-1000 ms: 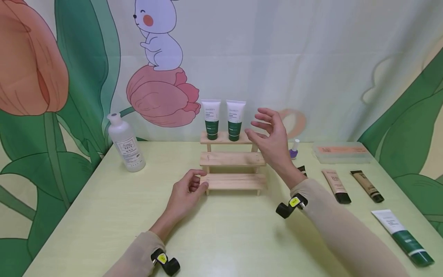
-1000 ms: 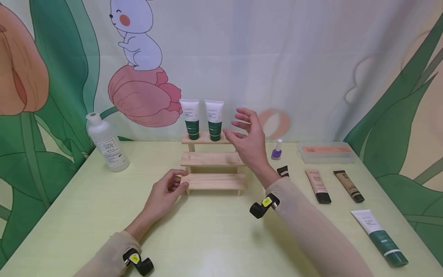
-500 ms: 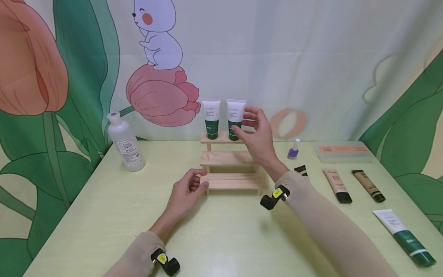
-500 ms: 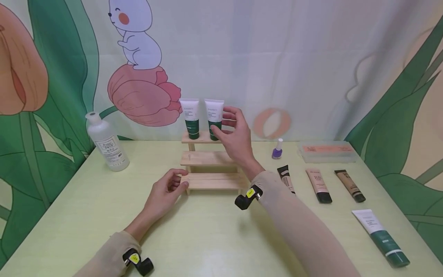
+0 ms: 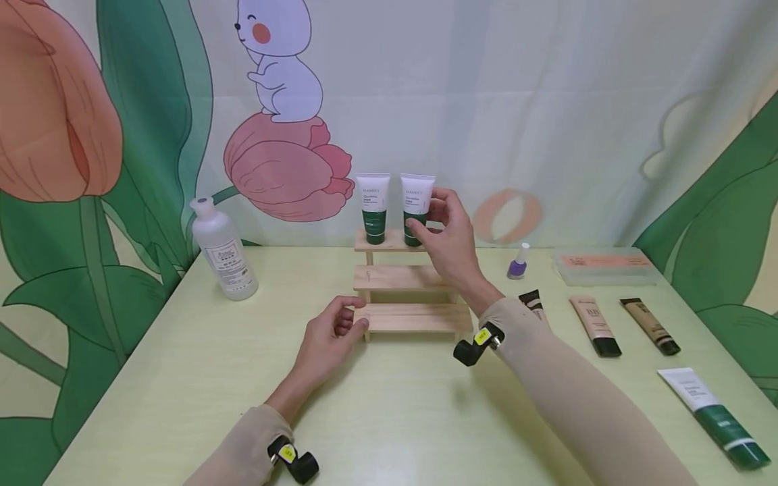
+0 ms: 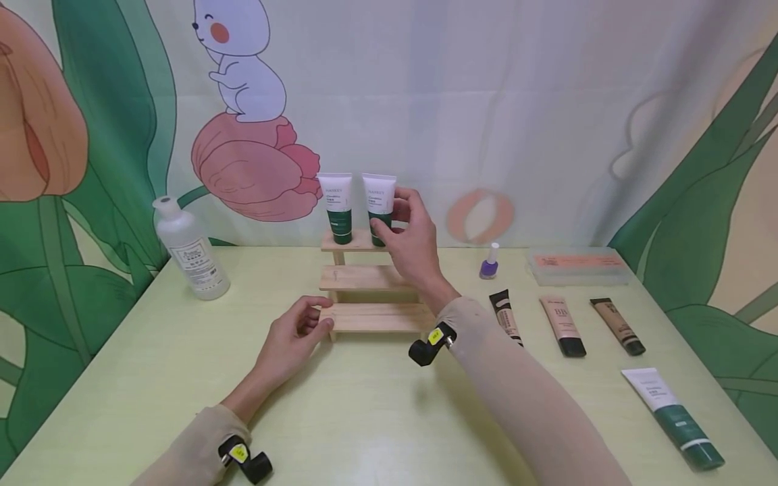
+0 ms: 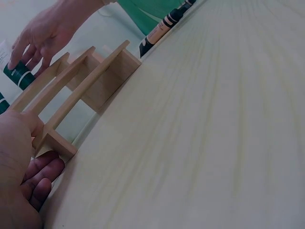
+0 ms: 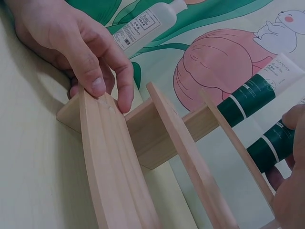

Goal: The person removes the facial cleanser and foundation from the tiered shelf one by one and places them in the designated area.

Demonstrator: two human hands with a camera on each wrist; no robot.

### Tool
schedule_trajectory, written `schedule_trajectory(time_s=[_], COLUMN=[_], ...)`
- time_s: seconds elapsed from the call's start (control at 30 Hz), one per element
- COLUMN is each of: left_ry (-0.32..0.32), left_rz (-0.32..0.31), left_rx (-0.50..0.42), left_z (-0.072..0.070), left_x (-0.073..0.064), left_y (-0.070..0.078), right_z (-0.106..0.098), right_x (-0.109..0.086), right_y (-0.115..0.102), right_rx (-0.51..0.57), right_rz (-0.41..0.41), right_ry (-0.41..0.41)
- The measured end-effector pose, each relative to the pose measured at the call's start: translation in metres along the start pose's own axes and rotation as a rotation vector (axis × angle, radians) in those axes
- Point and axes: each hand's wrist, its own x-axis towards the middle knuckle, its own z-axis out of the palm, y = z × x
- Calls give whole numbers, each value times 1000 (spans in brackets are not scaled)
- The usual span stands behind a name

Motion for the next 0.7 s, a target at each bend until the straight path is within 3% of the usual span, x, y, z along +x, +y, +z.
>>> schedule_trajectory(time_s=[0.33, 0.7], left_ry=[-3, -8], left_rz=[2, 16], left_rx=[4, 3], left_z=[1, 0], left_x=[-1, 0], left_y=[0, -1], right_z=[-13, -46], right_x=[-5, -13], right_y=[-6, -18], right_rx=[37, 43], right_rz=[-20, -74], right_ry=[9, 27])
